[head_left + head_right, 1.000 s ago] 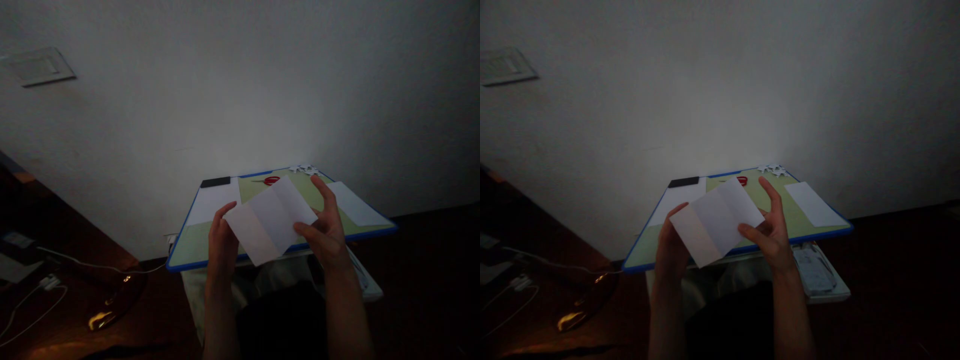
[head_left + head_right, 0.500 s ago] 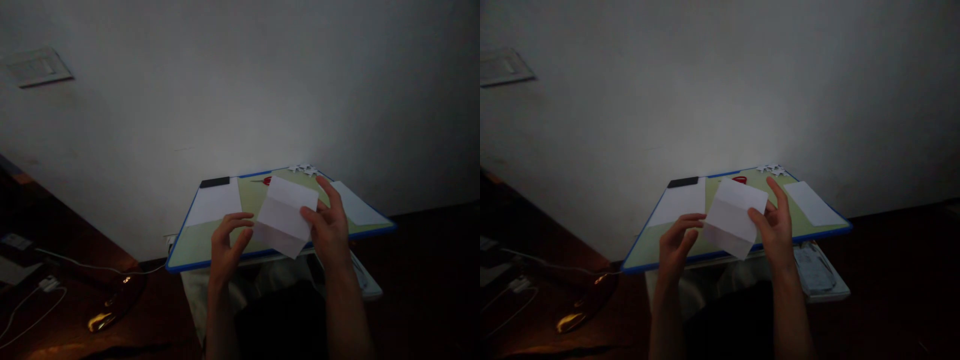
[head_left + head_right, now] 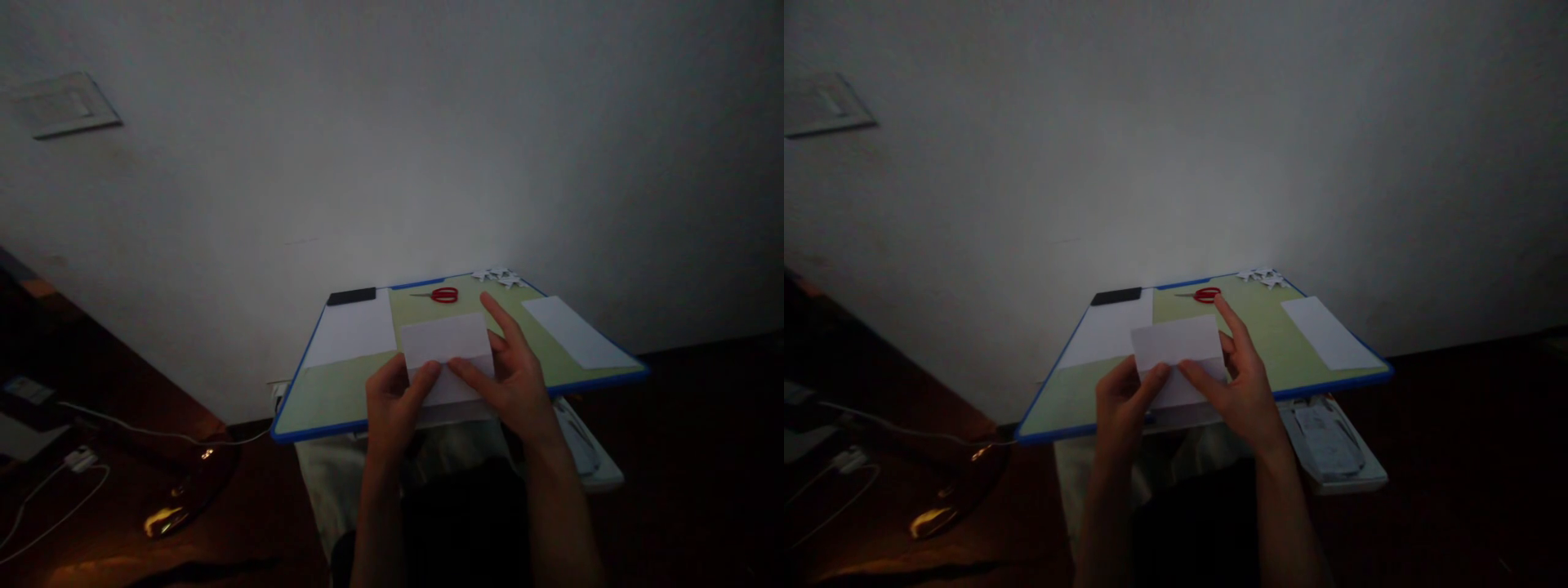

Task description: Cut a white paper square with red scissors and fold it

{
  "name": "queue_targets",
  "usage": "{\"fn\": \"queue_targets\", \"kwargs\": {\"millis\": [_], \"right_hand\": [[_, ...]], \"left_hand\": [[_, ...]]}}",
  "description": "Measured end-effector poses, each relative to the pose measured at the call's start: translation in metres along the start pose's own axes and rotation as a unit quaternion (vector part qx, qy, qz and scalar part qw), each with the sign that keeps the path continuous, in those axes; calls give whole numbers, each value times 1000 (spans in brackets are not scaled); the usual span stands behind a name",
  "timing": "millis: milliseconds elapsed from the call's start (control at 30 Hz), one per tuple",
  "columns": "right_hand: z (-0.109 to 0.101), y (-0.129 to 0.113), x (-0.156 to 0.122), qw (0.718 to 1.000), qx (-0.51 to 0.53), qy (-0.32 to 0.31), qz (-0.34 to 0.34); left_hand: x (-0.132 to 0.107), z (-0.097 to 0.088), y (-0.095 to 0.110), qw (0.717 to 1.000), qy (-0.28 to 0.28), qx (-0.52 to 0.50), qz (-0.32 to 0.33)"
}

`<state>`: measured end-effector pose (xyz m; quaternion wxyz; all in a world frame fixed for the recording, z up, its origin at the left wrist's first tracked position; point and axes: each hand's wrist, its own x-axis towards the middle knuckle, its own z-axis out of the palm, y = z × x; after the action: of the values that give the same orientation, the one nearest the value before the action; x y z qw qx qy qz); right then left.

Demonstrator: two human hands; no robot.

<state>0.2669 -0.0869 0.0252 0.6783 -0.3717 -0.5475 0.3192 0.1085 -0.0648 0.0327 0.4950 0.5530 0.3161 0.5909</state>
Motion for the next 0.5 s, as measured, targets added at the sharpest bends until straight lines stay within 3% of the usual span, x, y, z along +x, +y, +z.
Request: {"fn": "queue_targets", "kwargs": {"millis": [233, 400, 500], "right_hand": [[8, -3, -2, 999, -42, 15, -6], [15, -1, -2, 989, -102, 105, -39], [16, -4, 0, 980, -152, 93, -94]], "left_hand": [[0, -5, -2, 999, -12, 42, 0], [0, -2, -4, 999, 38, 39, 5], [0, 2, -3, 997, 71, 32, 2]]}}
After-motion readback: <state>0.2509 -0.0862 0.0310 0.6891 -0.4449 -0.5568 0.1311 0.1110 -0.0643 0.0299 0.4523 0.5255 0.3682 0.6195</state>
